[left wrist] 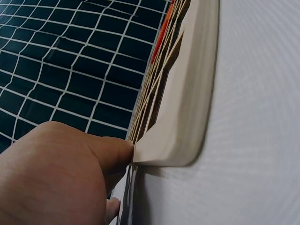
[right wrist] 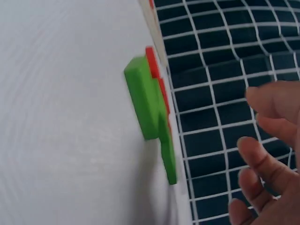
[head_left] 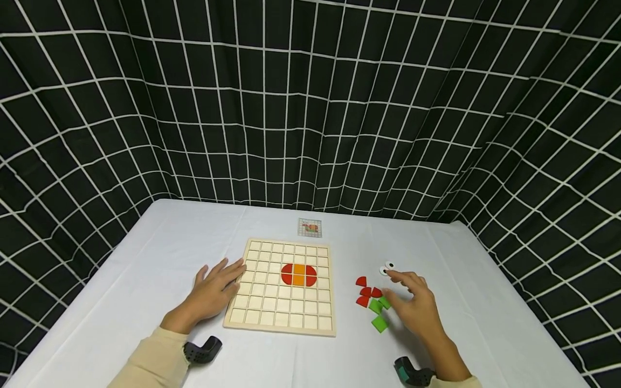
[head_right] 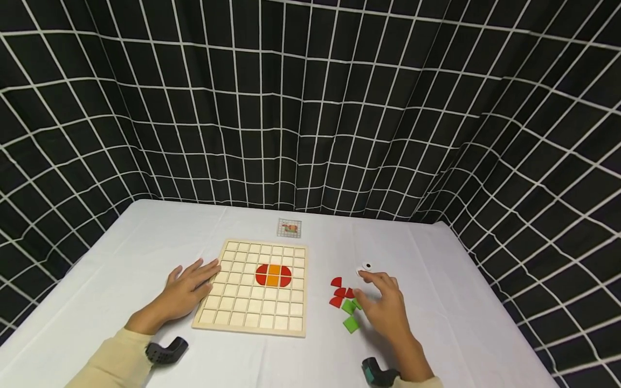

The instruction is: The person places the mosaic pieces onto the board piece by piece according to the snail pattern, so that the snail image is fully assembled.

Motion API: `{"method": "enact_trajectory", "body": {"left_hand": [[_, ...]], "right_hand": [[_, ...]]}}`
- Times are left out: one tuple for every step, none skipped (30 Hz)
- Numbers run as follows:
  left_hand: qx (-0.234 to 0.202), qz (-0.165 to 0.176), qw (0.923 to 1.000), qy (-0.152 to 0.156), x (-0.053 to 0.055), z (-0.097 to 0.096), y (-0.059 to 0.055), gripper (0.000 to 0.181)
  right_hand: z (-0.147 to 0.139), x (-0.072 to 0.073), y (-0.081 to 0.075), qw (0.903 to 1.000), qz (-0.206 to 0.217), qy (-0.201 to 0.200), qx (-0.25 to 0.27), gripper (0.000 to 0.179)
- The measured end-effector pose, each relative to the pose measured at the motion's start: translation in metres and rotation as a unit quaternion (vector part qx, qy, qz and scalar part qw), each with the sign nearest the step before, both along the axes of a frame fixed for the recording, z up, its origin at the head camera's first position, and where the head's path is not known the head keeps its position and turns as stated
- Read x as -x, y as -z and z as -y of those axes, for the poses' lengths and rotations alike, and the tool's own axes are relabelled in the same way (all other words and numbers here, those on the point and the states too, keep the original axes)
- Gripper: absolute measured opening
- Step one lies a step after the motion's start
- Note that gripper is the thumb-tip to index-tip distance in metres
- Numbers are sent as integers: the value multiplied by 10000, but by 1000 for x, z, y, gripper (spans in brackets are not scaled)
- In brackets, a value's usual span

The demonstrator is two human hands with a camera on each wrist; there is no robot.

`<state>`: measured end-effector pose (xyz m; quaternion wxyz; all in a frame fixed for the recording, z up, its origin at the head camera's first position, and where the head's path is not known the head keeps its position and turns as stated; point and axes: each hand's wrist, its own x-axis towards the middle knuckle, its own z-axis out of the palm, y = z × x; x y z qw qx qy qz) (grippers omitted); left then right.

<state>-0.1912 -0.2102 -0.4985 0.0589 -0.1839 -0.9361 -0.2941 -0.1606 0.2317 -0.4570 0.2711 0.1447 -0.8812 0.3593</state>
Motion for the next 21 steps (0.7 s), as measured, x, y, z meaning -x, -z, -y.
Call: {"method": "enact_trajectory", "body": {"left_hand": [[6, -1, 10000, -4, 0, -1, 0, 42], [1, 0, 10000, -7, 0, -1, 0, 42], [9, 2, 10000, -3, 0, -1, -1, 42], [13, 3, 10000, 5, 0, -1, -1, 42], [14, -5, 10000, 8, 0, -1, -1, 42], [21, -15, 10000, 7, 0, -1, -1, 41], [29, -21, 10000, 10, -1, -1, -2, 41], [25, -25, 10000, 19, -1, -1, -2, 41], [40, -48, 10000, 33, -1, -1, -2, 41], [46, -51, 10000, 34, -1, -1, -2, 41], [54, -58, 10000, 33, -1, -1, -3, 40], [66, -57, 10000, 30, -1, -1, -3, 40], [74, -56, 10000, 27, -1, -1, -3, 40], [80, -55, 10000, 21, -1, -1, -3, 40], [89, -58, 9999, 13, -1, -1, -3, 40], [79, -39, 10000, -2, -1, 0, -3, 40], [75, -41, 10000, -9, -1, 0, -3, 40], [71, -33, 10000, -14, -1, 0, -3, 41], [63, -24, 10000, -13, -1, 0, -3, 41], [50, -16, 10000, -13, -2, 0, -3, 41], [36, -11, 10000, -13, -2, 0, -3, 41]], "right_hand": [[-2, 0, 2, 10000, 69, -23, -14, 44], [-4, 1, 5, 9999, 138, -35, -26, 44], [-6, 1, 8, 9998, 197, -41, -54, 45], [-8, 1, 11, 9997, 247, -51, -73, 46], [-10, 1, 15, 9995, 299, -49, -121, 47], [-11, 1, 19, 9991, 366, -16, -193, 48], [-12, 1, 22, 9988, 428, 22, -252, 48], [-13, 0, 25, 9983, 490, 65, -317, 49], [-13, -1, 27, 9978, 547, 86, -366, 50], [-14, -1, 29, 9975, 582, 89, -397, 51], [-14, -1, 31, 9972, 608, 90, -435, 51], [-14, -1, 32, 9971, 617, 78, -438, 51], [-15, -1, 32, 9972, 615, 57, -420, 51], [-15, -1, 33, 9972, 608, 40, -434, 51], [-14, -1, 33, 9972, 612, 16, -438, 51], [-14, -1, 33, 9970, 621, -3, -455, 50], [-14, 0, 32, 9966, 654, -2, -493, 50], [-14, 0, 32, 9961, 705, 8, -531, 49], [-14, 0, 32, 9954, 766, 35, -582, 48], [-14, 0, 32, 9946, 826, 52, -632, 48], [-13, 0, 31, 9937, 896, 70, -669, 47]]}}
